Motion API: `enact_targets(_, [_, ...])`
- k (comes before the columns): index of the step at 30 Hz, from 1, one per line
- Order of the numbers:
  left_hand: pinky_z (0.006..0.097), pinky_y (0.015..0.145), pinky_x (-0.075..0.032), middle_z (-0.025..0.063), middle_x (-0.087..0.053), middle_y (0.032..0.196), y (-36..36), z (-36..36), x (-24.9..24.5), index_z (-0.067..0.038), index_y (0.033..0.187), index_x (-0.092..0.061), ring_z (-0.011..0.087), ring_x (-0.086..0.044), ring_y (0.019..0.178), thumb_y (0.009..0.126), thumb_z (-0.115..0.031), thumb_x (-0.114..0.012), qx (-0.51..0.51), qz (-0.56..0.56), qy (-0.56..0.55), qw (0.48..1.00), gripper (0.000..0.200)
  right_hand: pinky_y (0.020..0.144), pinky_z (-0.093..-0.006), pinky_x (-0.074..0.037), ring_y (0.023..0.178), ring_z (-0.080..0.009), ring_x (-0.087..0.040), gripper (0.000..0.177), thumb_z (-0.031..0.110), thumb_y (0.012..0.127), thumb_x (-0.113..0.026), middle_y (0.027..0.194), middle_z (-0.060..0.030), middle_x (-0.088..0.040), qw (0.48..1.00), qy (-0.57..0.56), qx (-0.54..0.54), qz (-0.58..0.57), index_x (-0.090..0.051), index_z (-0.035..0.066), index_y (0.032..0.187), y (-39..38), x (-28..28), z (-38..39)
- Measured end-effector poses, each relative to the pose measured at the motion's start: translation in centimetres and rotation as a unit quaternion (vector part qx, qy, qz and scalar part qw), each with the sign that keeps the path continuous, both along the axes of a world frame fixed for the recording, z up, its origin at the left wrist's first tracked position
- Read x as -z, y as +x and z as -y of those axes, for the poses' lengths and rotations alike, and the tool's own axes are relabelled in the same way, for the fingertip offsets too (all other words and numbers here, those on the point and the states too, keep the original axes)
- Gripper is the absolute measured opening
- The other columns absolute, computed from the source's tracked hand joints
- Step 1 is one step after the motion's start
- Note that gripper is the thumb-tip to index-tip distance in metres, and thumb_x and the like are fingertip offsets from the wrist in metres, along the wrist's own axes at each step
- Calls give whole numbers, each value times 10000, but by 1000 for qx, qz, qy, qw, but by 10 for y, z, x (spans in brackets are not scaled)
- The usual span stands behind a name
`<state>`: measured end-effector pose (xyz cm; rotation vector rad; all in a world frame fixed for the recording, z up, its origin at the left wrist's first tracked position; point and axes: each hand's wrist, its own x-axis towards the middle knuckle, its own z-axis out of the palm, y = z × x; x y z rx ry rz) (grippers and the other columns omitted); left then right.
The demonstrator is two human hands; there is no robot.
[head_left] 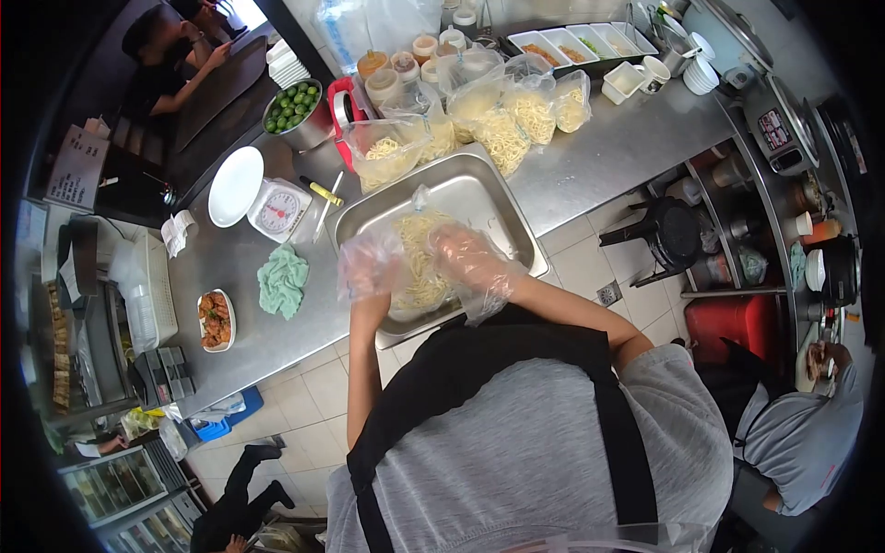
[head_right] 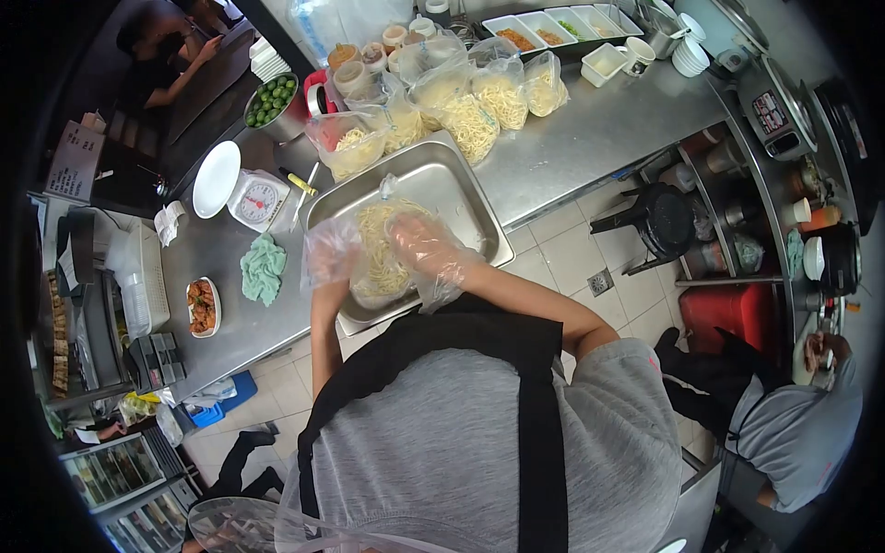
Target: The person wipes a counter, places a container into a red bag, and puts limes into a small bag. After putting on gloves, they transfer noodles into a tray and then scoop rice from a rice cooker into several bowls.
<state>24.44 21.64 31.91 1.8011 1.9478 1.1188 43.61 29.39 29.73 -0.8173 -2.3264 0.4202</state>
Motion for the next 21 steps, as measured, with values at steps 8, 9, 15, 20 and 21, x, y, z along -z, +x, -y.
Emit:
enact_targets(8, [416, 947, -322, 197, -513, 1151, 52, 6, -1, -34, 1128, -544, 351, -434, 1123, 750, -176, -645, 0, 0, 65, 998, 417, 579, -346, -454, 575, -201, -562, 171, 113, 668, -643, 667, -111, -605, 933, -346, -64, -77, -615, 4, 797, -16, -43, -29])
enact_targets(9, [420, 948, -318, 197, -510, 1153, 55, 1, 4, -31, 1127, -543, 353, -426, 1132, 749, -167, -641, -3, 80, 85, 993, 414, 576, -334, -452, 581, -181, -556, 172, 113, 668, -647, 675, -102, -610, 917, -381, -79, -91, -617, -3, 792, -19, -30, -37])
enact_targets(15, [382, 890, -384, 189, -521, 1100, 42, 0, 27, -29, 1107, -555, 344, -491, 1027, 754, -92, -606, -60, -128, 29, 990, 362, 605, -276, -462, 651, -128, -557, 165, 91, 720, -646, 762, -66, -622, 762, -600, -158, -185, -611, -10, 846, -34, -41, -56])
enact_targets(20, [322, 900, -381, 113, -563, 1093, 29, -9, 37, -13, 1067, -564, 225, -529, 1001, 801, -78, -562, -100, 318, -86, 939, 273, 653, -265, -478, 717, -105, -561, 207, 99, 786, -637, 851, -61, -620, 733, -574, -144, -336, -586, 2, 962, -26, -90, -60])
enact_targets(21, [317, 909, -376, 97, -570, 1090, 26, -8, 26, -13, 1063, -565, 204, -532, 999, 809, -80, -558, -94, 463, -143, 869, 263, 653, -263, -475, 715, -116, -570, 203, 104, 781, -638, 835, -66, -626, 761, -555, -99, -320, -599, -4, 948, -18, -95, -59])
